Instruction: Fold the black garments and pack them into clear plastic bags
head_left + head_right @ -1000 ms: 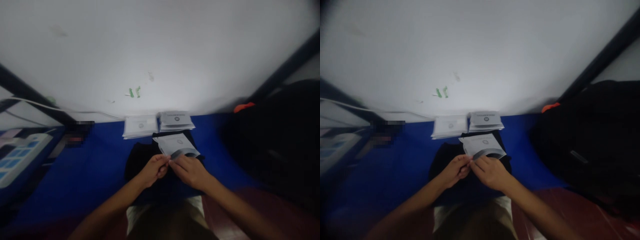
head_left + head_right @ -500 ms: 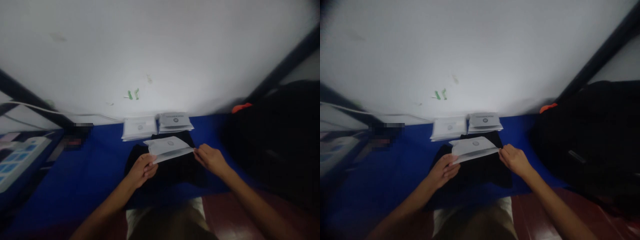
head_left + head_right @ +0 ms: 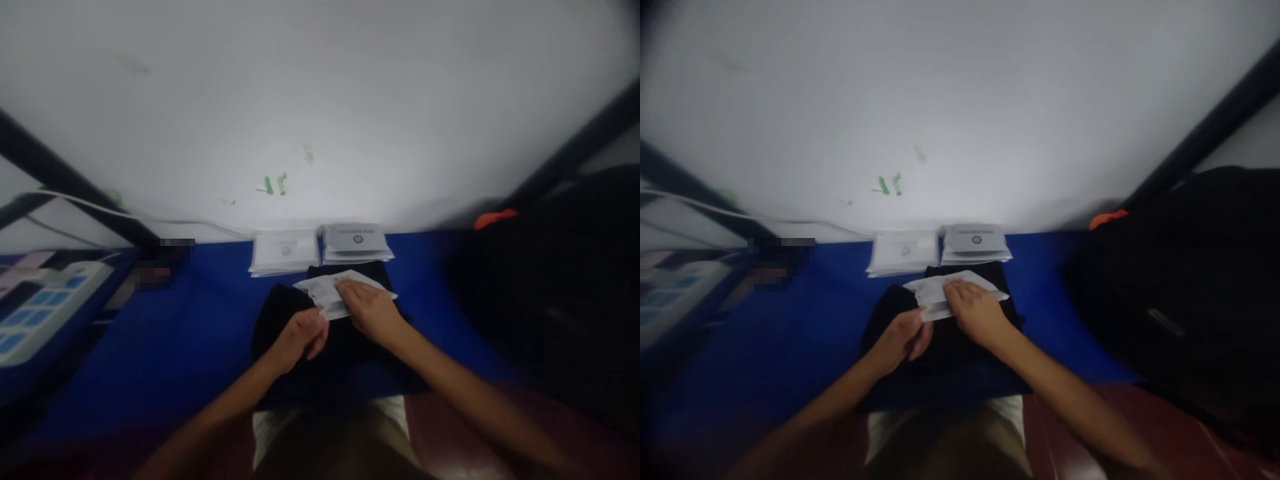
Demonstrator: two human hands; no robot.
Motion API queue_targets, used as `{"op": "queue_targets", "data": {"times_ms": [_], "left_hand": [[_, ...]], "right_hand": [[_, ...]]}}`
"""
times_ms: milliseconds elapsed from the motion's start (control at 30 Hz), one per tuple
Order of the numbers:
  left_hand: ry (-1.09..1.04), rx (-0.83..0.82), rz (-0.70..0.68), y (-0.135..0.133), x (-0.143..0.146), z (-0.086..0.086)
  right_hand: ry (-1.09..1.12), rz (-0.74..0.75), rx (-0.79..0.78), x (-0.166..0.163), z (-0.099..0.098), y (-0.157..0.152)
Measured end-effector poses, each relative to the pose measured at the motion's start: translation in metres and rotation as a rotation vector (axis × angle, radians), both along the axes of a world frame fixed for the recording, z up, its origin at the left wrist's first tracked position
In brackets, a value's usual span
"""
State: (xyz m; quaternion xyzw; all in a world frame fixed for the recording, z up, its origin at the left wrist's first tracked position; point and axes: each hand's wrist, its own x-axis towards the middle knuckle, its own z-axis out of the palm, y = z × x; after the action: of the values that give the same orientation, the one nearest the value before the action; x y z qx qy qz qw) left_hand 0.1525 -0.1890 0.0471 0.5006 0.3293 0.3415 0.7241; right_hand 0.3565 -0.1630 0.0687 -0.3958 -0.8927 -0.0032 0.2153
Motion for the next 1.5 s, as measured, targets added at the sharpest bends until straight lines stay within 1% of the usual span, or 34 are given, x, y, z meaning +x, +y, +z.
{"op": "queue_targets", "data": {"times_ms": [67, 167, 233, 300, 333, 433, 500, 567, 667, 800, 867, 933, 1000, 1067, 1100, 1133, 1167, 1200, 1233, 1300, 1367, 1433, 1500], "left_hand": [[0.214, 0.242, -0.053, -0.004, -0.011, 0.000], [0.536, 0.603, -0.122, -0.010, -0.030, -0.002], [0.662, 0.804, -0.159, -0.013, -0.039, -0.005], [0.738, 0.931, -0.214, -0.016, -0.047, -0.007], [0.769, 0.965, -0.241, -0.017, -0.049, -0.007], [0.850, 0.999, -0.299, -0.019, -0.057, -0.005], [0.889, 1.001, -0.338, -0.020, -0.063, -0.003], [0.914, 0.998, -0.374, -0.020, -0.068, 0.000], [0.914, 0.985, -0.391, -0.020, -0.071, 0.002], [0.883, 0.992, -0.353, -0.020, -0.070, 0.006], [0.880, 1.001, -0.333, -0.019, -0.069, 0.008], [0.883, 1.001, -0.312, -0.018, -0.069, 0.009], [0.908, 0.987, -0.274, -0.015, -0.069, 0.009], [0.969, 0.968, -0.193, -0.012, -0.069, 0.007], [1.004, 0.962, -0.139, -0.010, -0.068, 0.007], [1.032, 0.964, -0.084, -0.008, -0.068, 0.006], [1.050, 0.974, -0.033, -0.006, -0.067, 0.006], [1.056, 0.989, 0.014, -0.004, -0.066, 0.005], [1.051, 1.007, 0.049, -0.002, -0.065, 0.006], [1.026, 1.044, 0.094, 0.001, -0.064, 0.007], [1.004, 1.068, 0.111, 0.002, -0.066, 0.008], [0.987, 1.069, 0.081, 0.002, -0.072, 0.009], [0.976, 1.037, 0.017, 0.000, -0.080, 0.008]], "right_hand": [[0.021, 0.007, 0.061, 0.004, 0.017, 0.002], [0.066, -0.077, 0.204, 0.014, 0.038, 0.016], [0.072, -0.156, 0.254, 0.020, 0.039, 0.037], [0.034, -0.211, 0.244, 0.023, 0.027, 0.065], [-0.012, -0.240, 0.229, 0.024, 0.018, 0.080], [-0.199, -0.304, 0.106, 0.026, -0.014, 0.116], [-0.276, -0.292, 0.030, 0.028, -0.031, 0.129], [-0.308, -0.276, -0.021, 0.029, -0.041, 0.134], [-0.331, -0.266, -0.047, 0.030, -0.049, 0.133], [-0.346, -0.261, -0.098, 0.029, -0.053, 0.135], [-0.343, -0.259, -0.147, 0.030, -0.050, 0.139], [-0.331, -0.255, -0.215, 0.031, -0.041, 0.142], [-0.293, -0.243, -0.287, 0.028, -0.027, 0.136], [-0.214, -0.189, -0.319, 0.017, -0.012, 0.115], [-0.153, -0.134, -0.292, 0.009, -0.005, 0.099], [-0.086, -0.037, -0.274, 0.000, 0.000, 0.080], [-0.021, 0.063, -0.289, -0.010, 0.003, 0.059], [0.024, 0.128, -0.326, -0.019, 0.005, 0.038], [0.026, 0.161, -0.377, -0.026, 0.005, 0.017], [-0.040, 0.141, -0.464, -0.030, 0.001, -0.015], [-0.087, 0.094, -0.494, -0.018, -0.007, -0.034], [-0.090, 0.033, -0.511, 0.008, -0.013, -0.044], [-0.063, -0.076, -0.540, 0.041, -0.015, -0.048]]}}
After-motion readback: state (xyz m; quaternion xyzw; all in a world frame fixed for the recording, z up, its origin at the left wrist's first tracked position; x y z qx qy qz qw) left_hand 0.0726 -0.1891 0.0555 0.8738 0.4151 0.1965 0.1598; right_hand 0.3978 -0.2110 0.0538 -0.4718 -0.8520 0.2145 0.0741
